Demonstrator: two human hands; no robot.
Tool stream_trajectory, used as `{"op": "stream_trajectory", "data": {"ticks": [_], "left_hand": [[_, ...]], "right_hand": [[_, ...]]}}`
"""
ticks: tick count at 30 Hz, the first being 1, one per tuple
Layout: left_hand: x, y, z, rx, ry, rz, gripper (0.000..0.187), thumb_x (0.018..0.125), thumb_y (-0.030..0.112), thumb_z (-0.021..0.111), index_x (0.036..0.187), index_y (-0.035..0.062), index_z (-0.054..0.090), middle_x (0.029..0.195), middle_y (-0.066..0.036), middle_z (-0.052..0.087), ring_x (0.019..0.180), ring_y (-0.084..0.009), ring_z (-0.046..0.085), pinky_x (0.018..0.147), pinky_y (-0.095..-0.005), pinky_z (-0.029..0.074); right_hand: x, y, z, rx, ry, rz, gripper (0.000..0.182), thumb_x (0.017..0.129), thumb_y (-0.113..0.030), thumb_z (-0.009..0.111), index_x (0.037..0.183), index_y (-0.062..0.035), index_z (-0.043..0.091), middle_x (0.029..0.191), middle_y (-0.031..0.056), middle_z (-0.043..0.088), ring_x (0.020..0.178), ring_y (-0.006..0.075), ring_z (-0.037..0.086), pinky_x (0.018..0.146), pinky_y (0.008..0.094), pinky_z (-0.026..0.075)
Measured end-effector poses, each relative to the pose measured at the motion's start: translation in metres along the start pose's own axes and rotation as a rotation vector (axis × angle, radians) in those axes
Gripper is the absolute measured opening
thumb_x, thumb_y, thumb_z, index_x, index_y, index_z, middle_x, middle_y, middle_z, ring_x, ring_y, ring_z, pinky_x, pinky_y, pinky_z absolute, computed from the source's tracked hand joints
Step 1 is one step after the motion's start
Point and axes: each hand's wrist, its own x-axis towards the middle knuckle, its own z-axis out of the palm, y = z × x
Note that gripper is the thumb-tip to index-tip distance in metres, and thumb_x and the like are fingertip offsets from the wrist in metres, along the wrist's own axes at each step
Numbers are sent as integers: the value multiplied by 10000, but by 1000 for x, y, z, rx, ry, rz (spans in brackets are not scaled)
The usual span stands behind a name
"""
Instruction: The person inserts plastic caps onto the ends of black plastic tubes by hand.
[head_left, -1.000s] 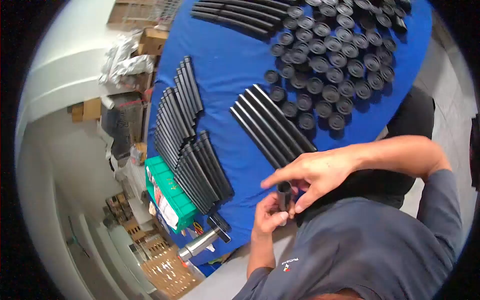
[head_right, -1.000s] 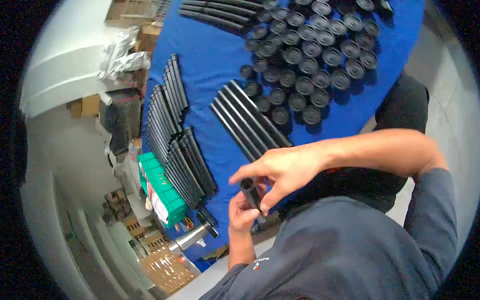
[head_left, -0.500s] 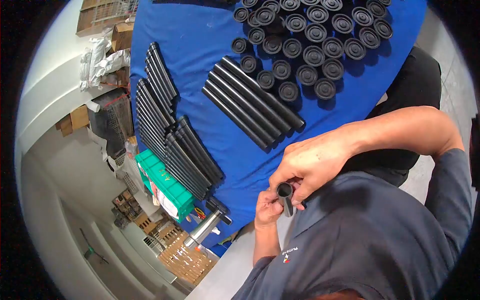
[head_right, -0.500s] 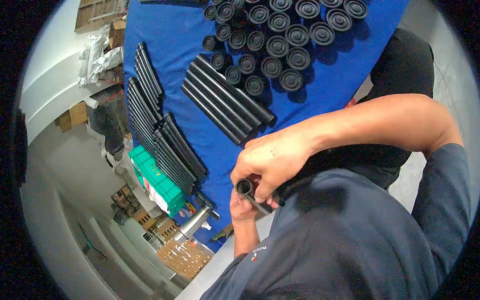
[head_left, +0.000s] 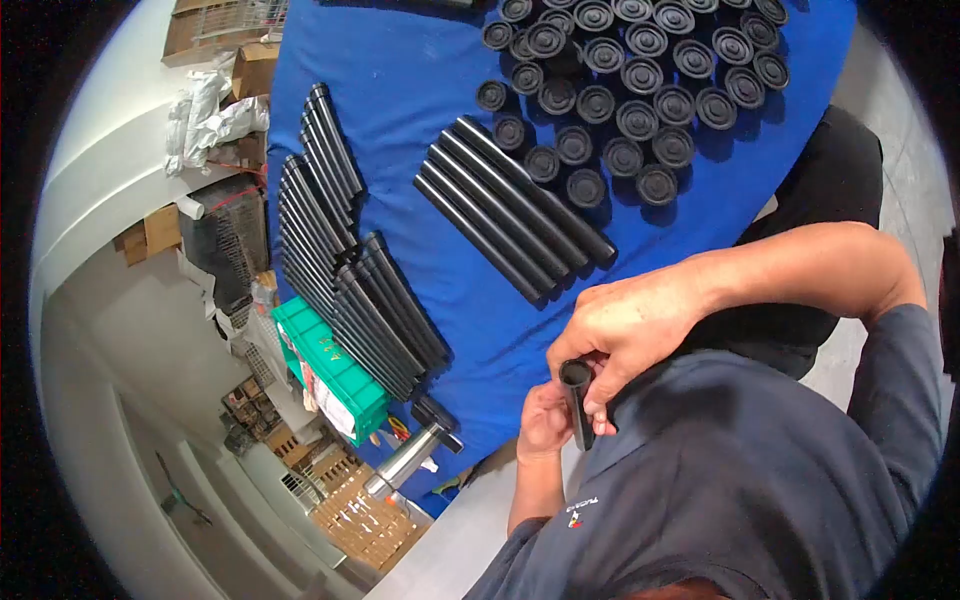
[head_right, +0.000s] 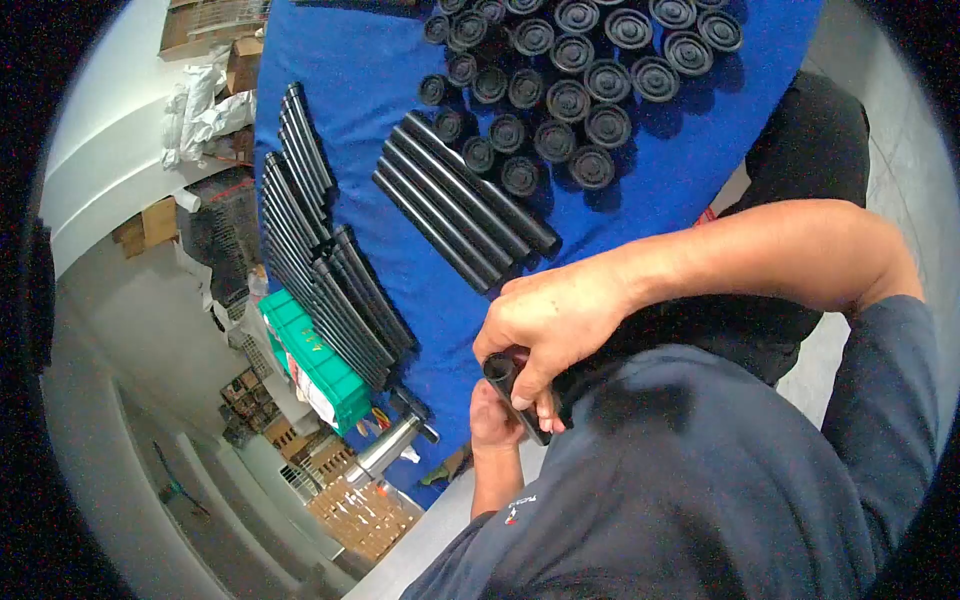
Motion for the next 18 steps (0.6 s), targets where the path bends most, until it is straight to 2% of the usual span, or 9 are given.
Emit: {"op": "stream_trajectory", "data": {"ticks": [3,5,8,9,11,14,16,17,18], "left_hand": [[-6,16,-1,348,-21,-2,458,873,247,778,1110,-122,646,881,-194,706,817,-311,727,749,-436,618],[-3,33,15,578,63,-63,411,848,119,799,1157,-103,642,934,-144,726,848,-233,725,766,-337,582],[1,37,34,1041,220,-60,419,862,85,797,1217,-51,620,1040,-156,735,944,-223,723,844,-345,576],[9,46,60,1444,208,33,382,867,99,789,1199,-23,647,1088,-157,736,975,-243,730,881,-355,566],[14,51,68,1746,120,220,355,824,82,796,1153,4,685,1081,-145,727,955,-284,723,892,-364,553],[18,58,84,2042,86,479,336,781,79,796,1104,27,718,1041,-120,717,929,-310,701,896,-383,542],[15,65,84,2162,127,587,340,764,82,794,1100,70,738,1065,-92,703,983,-291,677,1010,-497,461],[11,66,87,2258,152,602,327,766,87,794,1090,81,745,1120,-97,697,1059,-300,666,1069,-549,419],[10,63,87,2292,277,754,351,780,88,790,1126,93,736,1193,-107,674,1153,-323,624,1112,-585,361]], "right_hand": [[-2,-2,-1,-66,99,-31,529,861,-417,796,1153,-8,630,826,144,700,783,295,691,699,414,529],[-2,3,0,-155,145,-116,564,850,-427,802,1186,-16,610,855,162,689,808,312,689,704,422,528],[-1,-7,-11,-335,-60,27,465,880,-386,757,1090,16,658,904,205,709,857,363,699,751,455,546],[-2,-8,-12,-384,-85,74,453,891,-383,740,1077,23,666,914,221,717,870,376,705,767,468,552],[-5,-4,-8,-468,-101,51,472,936,-399,680,1077,50,655,892,246,715,864,430,693,768,504,546],[-5,-5,-4,-464,-95,84,487,963,-422,646,1047,58,644,881,276,692,862,457,675,766,524,530],[-5,-9,-3,-396,-94,121,507,955,-433,644,1044,67,652,912,308,684,899,474,671,791,534,528],[-3,-9,-5,-394,-73,38,509,991,-443,614,1032,64,637,864,256,703,802,392,705,718,480,550],[-3,-10,-7,-188,-90,145,484,1009,-435,602,1020,48,621,840,215,698,771,327,705,688,436,553]]}}
